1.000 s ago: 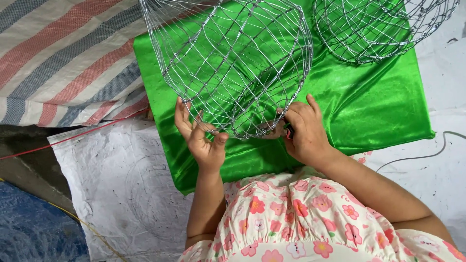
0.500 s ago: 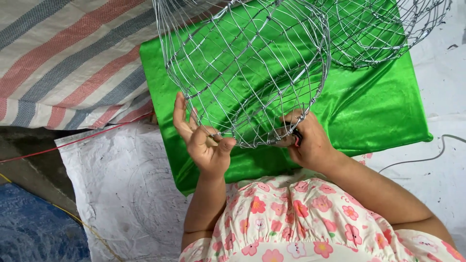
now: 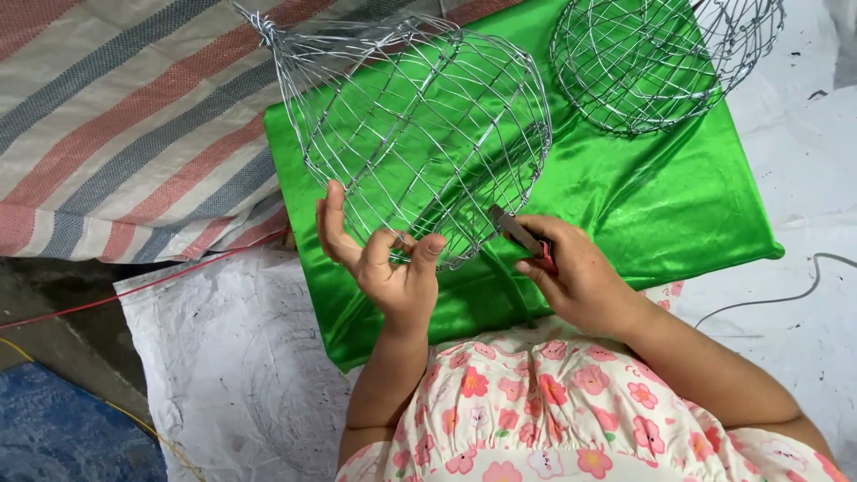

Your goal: Fabricating a wire mesh structure by cutting and bending wires with pliers.

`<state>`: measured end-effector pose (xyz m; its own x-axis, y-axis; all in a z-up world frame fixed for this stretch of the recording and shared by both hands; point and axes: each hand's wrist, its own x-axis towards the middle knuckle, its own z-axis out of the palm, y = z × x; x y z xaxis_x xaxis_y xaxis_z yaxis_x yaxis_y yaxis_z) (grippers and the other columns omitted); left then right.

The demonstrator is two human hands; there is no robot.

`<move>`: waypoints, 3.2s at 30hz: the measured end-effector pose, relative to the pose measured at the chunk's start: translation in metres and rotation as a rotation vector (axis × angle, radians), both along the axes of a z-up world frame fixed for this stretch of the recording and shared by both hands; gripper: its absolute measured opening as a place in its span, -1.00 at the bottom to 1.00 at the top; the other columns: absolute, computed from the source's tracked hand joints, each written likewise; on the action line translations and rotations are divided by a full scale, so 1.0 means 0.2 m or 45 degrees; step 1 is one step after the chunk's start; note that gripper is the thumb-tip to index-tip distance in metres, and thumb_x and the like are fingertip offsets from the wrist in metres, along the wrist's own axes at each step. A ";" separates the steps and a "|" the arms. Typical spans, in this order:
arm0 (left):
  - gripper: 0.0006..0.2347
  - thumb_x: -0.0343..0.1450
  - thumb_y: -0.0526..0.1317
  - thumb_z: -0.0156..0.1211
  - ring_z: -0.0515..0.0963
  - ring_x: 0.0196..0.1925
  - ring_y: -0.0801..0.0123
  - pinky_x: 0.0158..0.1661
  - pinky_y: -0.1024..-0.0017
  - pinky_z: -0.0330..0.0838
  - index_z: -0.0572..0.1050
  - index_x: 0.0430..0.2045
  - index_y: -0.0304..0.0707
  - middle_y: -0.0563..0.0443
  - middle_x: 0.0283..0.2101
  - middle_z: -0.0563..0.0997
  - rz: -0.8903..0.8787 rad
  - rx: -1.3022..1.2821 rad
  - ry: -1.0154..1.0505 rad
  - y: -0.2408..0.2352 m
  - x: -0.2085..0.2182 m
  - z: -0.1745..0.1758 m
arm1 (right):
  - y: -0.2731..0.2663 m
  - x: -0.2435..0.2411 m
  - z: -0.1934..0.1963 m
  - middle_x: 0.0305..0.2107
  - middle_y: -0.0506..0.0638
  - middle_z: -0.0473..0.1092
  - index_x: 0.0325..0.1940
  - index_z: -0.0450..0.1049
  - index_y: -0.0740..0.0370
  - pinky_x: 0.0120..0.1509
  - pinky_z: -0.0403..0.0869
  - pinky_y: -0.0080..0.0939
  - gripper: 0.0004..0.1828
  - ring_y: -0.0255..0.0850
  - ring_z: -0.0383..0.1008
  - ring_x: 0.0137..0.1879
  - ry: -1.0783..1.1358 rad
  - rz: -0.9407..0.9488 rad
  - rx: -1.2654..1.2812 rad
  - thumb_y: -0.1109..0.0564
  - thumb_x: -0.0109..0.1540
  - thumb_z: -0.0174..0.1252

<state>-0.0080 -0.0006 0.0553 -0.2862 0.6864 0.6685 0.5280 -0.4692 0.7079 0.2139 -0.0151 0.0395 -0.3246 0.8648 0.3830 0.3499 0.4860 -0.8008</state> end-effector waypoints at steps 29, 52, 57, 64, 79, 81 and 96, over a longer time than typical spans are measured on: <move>-0.50 0.38 0.14 0.35 0.13 0.43 -0.11 0.19 0.00 0.11 0.26 -0.72 -0.21 -0.20 0.47 0.12 -0.059 -0.201 -0.068 0.04 -0.01 -0.12 | 0.06 -0.04 -0.25 -0.23 0.18 0.46 0.20 0.35 0.41 -0.04 0.50 0.03 -0.51 0.04 0.54 -0.20 0.329 0.122 -0.180 0.26 0.21 0.30; -0.54 0.32 0.18 0.42 0.07 0.47 -0.22 0.17 -0.13 0.18 0.32 -0.51 -0.18 -0.26 0.51 0.01 -0.128 -0.217 0.124 0.04 0.07 0.09 | 0.08 0.06 -0.14 -0.25 0.17 0.55 0.16 0.37 0.32 -0.05 0.53 -0.01 -0.59 -0.07 0.56 -0.24 0.331 0.145 -0.333 0.33 0.23 0.24; -0.55 0.33 0.15 0.43 0.07 0.49 -0.22 0.26 -0.15 0.10 0.32 -0.51 -0.18 -0.28 0.51 0.01 -0.111 -0.208 0.143 0.04 0.07 0.08 | -0.01 0.10 -0.09 -0.19 0.13 0.54 0.22 0.38 0.29 -0.01 0.51 -0.08 -0.58 -0.21 0.45 -0.17 0.401 0.196 -0.450 0.33 0.26 0.18; -0.61 0.41 0.08 0.38 0.05 0.52 -0.24 0.38 -0.26 -0.05 0.34 -0.52 -0.18 -0.27 0.52 0.02 -0.075 -0.187 0.159 0.11 0.02 0.05 | -0.07 0.16 -0.07 -0.23 0.17 0.57 0.18 0.43 0.32 -0.07 0.51 -0.05 -0.59 -0.16 0.52 -0.19 0.302 0.284 -0.556 0.29 0.23 0.21; -0.50 0.55 0.08 0.04 0.20 0.51 0.09 0.05 0.10 0.57 0.37 0.23 -0.38 -0.16 0.52 0.14 -0.244 -0.173 -1.015 0.15 -0.32 0.01 | 0.02 0.24 -0.25 -0.16 -0.06 0.46 0.42 0.27 -0.04 0.06 0.50 0.04 -0.36 -0.05 0.49 0.08 -1.191 -0.116 -0.368 -0.09 0.26 0.20; -0.50 0.54 0.10 0.07 0.20 0.51 0.07 0.04 0.02 0.59 0.39 0.23 -0.31 -0.12 0.50 0.18 -0.298 -0.176 -1.139 0.15 -0.33 -0.01 | 0.03 0.23 -0.32 -0.10 -0.10 0.44 0.45 0.24 -0.12 0.09 0.46 0.01 -0.33 -0.09 0.46 0.13 -1.279 -0.133 -0.338 -0.13 0.26 0.19; -0.43 0.47 0.11 0.14 0.09 0.55 0.02 0.08 -0.15 0.57 0.35 0.28 -0.30 -0.13 0.53 0.11 -0.463 -0.303 -1.358 0.15 -0.27 -0.13 | 0.06 0.25 -0.42 0.00 -0.01 0.43 0.22 0.49 -0.13 0.07 0.47 0.07 -0.49 0.09 0.46 0.19 -0.992 -0.257 0.005 -0.13 0.18 0.29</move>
